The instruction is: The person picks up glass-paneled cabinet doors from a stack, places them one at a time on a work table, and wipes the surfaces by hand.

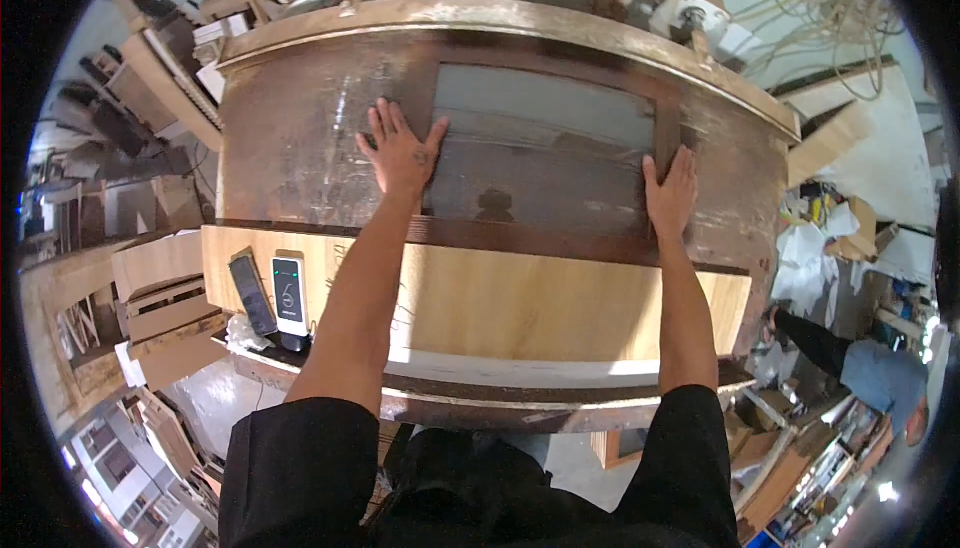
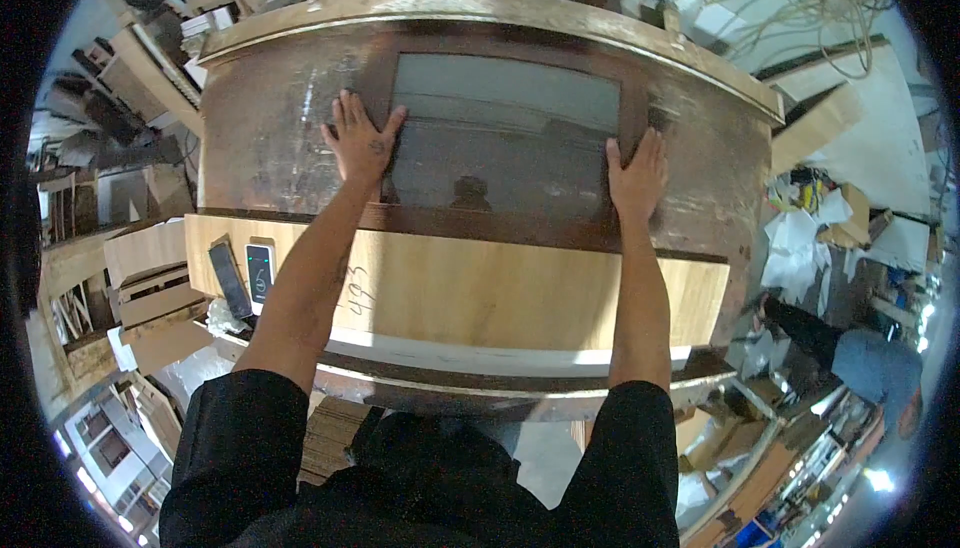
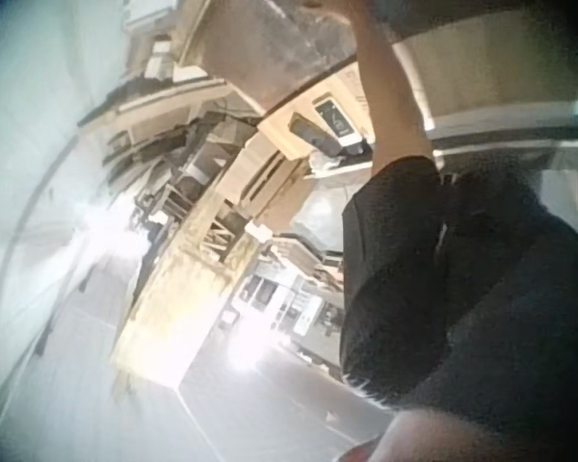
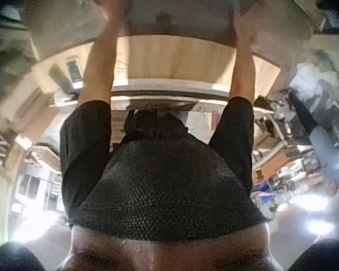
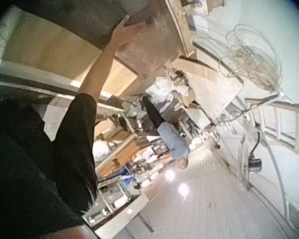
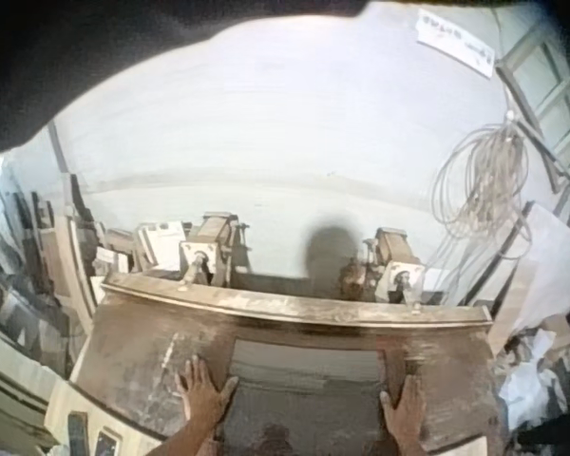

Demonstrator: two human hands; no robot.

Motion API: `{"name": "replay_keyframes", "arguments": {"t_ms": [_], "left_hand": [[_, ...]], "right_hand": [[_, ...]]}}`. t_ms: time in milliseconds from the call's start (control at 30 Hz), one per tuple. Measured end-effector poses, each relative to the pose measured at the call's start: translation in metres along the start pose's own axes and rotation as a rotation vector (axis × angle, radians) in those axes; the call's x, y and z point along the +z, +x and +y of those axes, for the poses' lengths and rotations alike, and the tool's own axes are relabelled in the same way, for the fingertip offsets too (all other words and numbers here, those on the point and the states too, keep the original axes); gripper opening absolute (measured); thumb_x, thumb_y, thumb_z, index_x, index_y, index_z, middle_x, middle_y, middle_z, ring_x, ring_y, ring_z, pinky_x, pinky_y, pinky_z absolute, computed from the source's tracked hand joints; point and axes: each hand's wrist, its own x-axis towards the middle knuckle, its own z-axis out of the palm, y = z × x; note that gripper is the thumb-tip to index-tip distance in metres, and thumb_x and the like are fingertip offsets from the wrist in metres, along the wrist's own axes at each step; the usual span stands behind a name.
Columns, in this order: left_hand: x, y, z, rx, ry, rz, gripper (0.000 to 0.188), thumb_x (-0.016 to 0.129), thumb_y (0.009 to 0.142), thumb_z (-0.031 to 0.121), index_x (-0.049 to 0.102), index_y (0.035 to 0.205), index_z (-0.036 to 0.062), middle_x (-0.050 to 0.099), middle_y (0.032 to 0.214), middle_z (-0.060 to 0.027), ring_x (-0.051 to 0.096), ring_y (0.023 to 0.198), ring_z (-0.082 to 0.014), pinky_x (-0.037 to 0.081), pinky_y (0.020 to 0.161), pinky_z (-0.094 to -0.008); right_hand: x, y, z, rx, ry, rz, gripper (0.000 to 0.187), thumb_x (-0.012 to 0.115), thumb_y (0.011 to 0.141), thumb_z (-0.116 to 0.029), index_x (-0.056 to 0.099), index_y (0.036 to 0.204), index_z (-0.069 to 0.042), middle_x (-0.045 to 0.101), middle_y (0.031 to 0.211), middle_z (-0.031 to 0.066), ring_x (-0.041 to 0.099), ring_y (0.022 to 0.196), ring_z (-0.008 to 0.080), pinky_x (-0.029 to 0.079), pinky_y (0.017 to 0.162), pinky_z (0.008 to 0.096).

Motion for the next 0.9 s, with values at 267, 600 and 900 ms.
{"name": "replay_keyframes", "arguments": {"t_ms": [267, 600, 900], "left_hand": [[-0.001, -0.001, 0.004, 0.011, -0.037, 0.002, 0.098, 0.031, 0.084, 0.074, 0.02, 0.144, -0.0018, 0.013, 0.154, -0.0155, 0.008, 0.143, -0.0283, 0.008, 0.112, -0.0561], [-0.003, 0.0, 0.006, 0.0, -0.046, -0.011, 0.095, 0.031, 0.085, 0.072, 0.02, 0.145, -0.0004, 0.014, 0.154, -0.013, 0.008, 0.143, -0.0264, 0.004, 0.113, -0.0534], [-0.004, -0.002, 0.002, -0.008, -0.001, -0.002, 0.094, 0.029, 0.086, 0.072, 0.023, 0.144, -0.0008, 0.013, 0.155, -0.0123, 0.009, 0.143, -0.0261, 0.005, 0.113, -0.0528]], "right_hand": [[0.002, 0.002, 0.002, -0.002, 0.025, -0.011, 0.082, 0.041, 0.09, -0.06, 0.026, 0.143, 0.002, 0.029, 0.147, 0.0217, 0.024, 0.138, 0.0335, 0.019, 0.112, 0.0457], [0.004, -0.002, 0.004, -0.008, 0.027, 0.032, 0.082, 0.044, 0.09, -0.058, 0.028, 0.141, 0.005, 0.033, 0.144, 0.0243, 0.028, 0.136, 0.0371, 0.021, 0.111, 0.0466], [0.011, -0.002, 0.002, 0.001, 0.032, 0.044, 0.083, 0.047, 0.088, -0.057, 0.03, 0.139, 0.005, 0.031, 0.145, 0.0236, 0.028, 0.136, 0.0354, 0.021, 0.111, 0.0462]]}}
